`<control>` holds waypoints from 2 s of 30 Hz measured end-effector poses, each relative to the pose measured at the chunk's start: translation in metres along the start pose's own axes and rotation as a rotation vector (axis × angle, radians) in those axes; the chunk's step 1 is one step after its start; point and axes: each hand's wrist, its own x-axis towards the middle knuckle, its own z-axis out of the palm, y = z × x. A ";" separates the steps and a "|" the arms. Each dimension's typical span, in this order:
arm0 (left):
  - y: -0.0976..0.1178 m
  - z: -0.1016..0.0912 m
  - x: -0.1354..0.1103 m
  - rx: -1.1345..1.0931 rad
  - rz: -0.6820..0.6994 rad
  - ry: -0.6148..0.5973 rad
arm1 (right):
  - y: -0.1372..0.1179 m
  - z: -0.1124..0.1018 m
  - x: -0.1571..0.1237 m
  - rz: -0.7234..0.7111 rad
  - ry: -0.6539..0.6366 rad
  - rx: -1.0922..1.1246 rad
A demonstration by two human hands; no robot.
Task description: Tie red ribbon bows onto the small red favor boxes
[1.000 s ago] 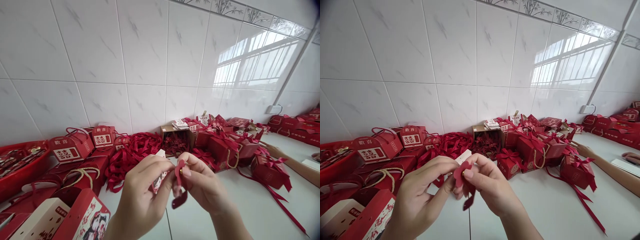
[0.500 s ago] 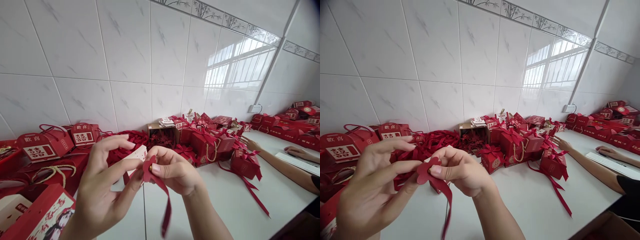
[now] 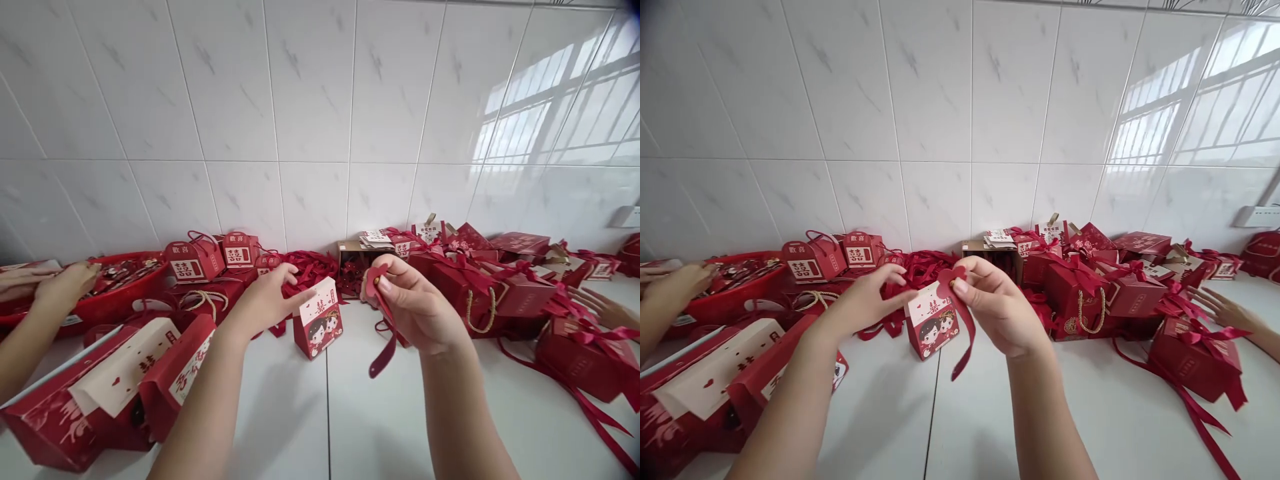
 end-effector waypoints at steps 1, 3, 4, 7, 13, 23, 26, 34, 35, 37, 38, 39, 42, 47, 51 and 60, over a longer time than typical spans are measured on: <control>-0.010 0.005 0.007 -0.005 -0.031 -0.087 | 0.000 -0.003 0.001 -0.020 0.029 -0.035; -0.027 0.019 0.019 -0.082 -0.048 -0.187 | 0.000 -0.006 0.003 -0.057 0.086 -0.116; -0.034 0.026 0.025 -0.136 -0.056 -0.182 | 0.002 -0.007 0.003 -0.073 0.112 -0.157; -0.050 0.044 0.036 -0.245 -0.089 -0.141 | 0.007 -0.006 0.005 -0.100 0.153 -0.249; -0.046 0.036 0.039 -0.515 -0.109 0.016 | 0.019 -0.004 0.010 -0.063 0.154 -0.333; 0.030 -0.004 -0.018 -1.027 0.204 0.393 | 0.037 0.023 0.011 -0.441 0.238 -0.538; 0.044 -0.002 -0.032 -0.996 0.246 0.378 | 0.036 0.035 0.003 -0.494 0.228 -0.578; 0.053 -0.001 -0.047 -0.807 0.401 0.505 | 0.027 0.039 -0.005 -0.642 0.305 -0.706; 0.052 0.000 -0.047 -0.769 0.421 0.526 | 0.027 0.039 -0.005 -0.661 0.305 -0.717; 0.052 0.002 -0.048 -0.713 0.458 0.538 | 0.027 0.040 -0.005 -0.702 0.314 -0.740; 0.052 0.003 -0.048 -0.690 0.476 0.538 | 0.027 0.041 -0.005 -0.716 0.319 -0.752; 0.052 0.004 -0.048 -0.666 0.496 0.540 | 0.027 0.041 -0.005 -0.725 0.323 -0.761; 0.052 0.005 -0.047 -0.570 0.573 0.569 | 0.027 0.042 -0.005 -0.741 0.338 -0.773; 0.052 0.006 -0.045 -0.462 0.688 0.626 | 0.026 0.039 -0.007 -0.770 0.347 -0.819; 0.052 0.010 -0.045 -0.468 0.749 0.591 | 0.025 0.038 -0.007 -0.768 0.351 -0.860; 0.054 0.017 -0.043 -0.622 0.805 0.462 | 0.019 0.037 -0.006 -0.506 0.291 -0.551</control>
